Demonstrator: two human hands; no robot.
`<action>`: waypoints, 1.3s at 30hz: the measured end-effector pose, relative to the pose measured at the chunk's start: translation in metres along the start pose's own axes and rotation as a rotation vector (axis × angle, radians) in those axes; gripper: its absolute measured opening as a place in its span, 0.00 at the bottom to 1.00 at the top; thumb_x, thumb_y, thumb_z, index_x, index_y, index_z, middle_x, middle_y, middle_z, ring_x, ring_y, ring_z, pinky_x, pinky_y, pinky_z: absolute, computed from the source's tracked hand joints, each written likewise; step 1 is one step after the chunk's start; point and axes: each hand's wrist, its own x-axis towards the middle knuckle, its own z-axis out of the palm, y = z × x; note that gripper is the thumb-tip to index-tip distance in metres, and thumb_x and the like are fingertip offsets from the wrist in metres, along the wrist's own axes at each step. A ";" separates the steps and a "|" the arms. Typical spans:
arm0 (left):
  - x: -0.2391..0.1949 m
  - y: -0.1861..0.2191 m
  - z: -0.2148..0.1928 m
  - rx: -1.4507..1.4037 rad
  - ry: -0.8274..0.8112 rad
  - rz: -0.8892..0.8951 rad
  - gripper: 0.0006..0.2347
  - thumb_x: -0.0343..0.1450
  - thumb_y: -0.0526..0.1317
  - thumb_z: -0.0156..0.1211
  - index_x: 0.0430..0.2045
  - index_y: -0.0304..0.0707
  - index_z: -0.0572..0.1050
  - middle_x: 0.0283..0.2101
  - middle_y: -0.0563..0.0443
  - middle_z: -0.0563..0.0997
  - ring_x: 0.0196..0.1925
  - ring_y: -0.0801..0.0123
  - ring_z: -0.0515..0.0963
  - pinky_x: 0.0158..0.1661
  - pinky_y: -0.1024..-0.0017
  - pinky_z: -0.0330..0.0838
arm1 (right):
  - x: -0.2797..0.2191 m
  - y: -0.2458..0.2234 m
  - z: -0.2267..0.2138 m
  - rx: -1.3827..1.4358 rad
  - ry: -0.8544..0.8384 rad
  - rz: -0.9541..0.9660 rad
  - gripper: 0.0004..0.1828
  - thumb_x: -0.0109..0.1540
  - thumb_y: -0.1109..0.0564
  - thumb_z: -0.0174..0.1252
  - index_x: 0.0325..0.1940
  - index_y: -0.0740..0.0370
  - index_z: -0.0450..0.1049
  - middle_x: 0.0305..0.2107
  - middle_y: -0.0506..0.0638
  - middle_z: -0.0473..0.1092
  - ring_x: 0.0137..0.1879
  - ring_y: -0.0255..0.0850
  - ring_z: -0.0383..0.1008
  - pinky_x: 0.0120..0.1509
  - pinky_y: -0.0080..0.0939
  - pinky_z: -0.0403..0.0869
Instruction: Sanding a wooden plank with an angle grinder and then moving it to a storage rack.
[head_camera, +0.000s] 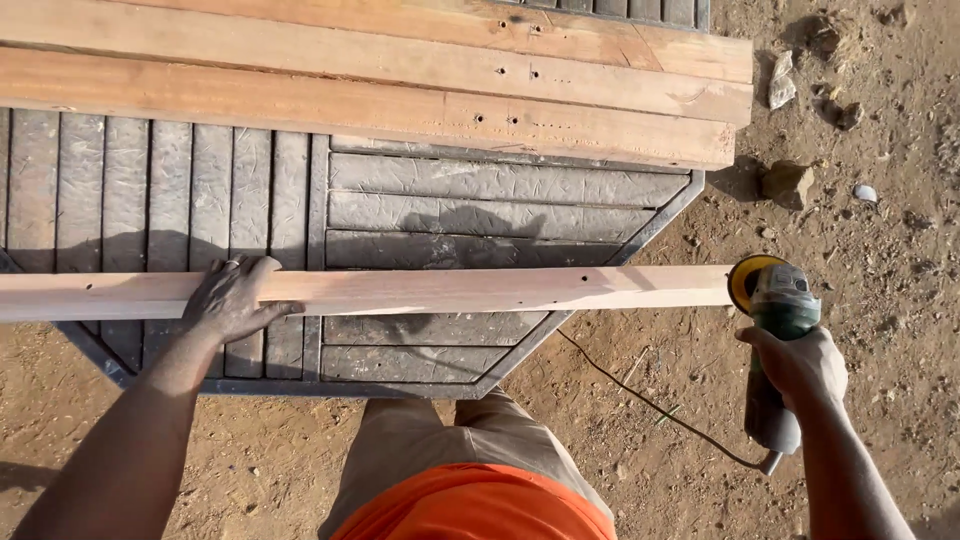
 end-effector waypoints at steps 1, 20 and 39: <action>0.005 0.006 -0.007 0.013 0.069 0.069 0.28 0.62 0.64 0.60 0.51 0.50 0.69 0.49 0.44 0.77 0.54 0.49 0.75 0.53 0.52 0.67 | -0.022 -0.015 -0.002 0.004 -0.032 -0.038 0.40 0.49 0.33 0.69 0.56 0.60 0.74 0.40 0.62 0.78 0.41 0.57 0.79 0.41 0.57 0.77; 0.025 0.031 -0.015 -0.472 0.156 -0.121 0.31 0.55 0.46 0.68 0.55 0.50 0.67 0.58 0.50 0.71 0.65 0.47 0.67 0.70 0.50 0.44 | -0.291 -0.321 0.085 -0.151 -0.526 -0.632 0.45 0.40 0.31 0.72 0.54 0.57 0.76 0.47 0.60 0.77 0.60 0.56 0.76 0.61 0.55 0.73; 0.032 0.019 0.098 -0.791 0.243 -0.117 0.35 0.57 0.57 0.73 0.61 0.56 0.68 0.62 0.46 0.73 0.68 0.48 0.67 0.70 0.51 0.45 | -0.228 -0.335 0.085 -0.363 -0.577 -0.602 0.48 0.40 0.32 0.74 0.56 0.61 0.76 0.47 0.61 0.77 0.58 0.56 0.78 0.59 0.54 0.76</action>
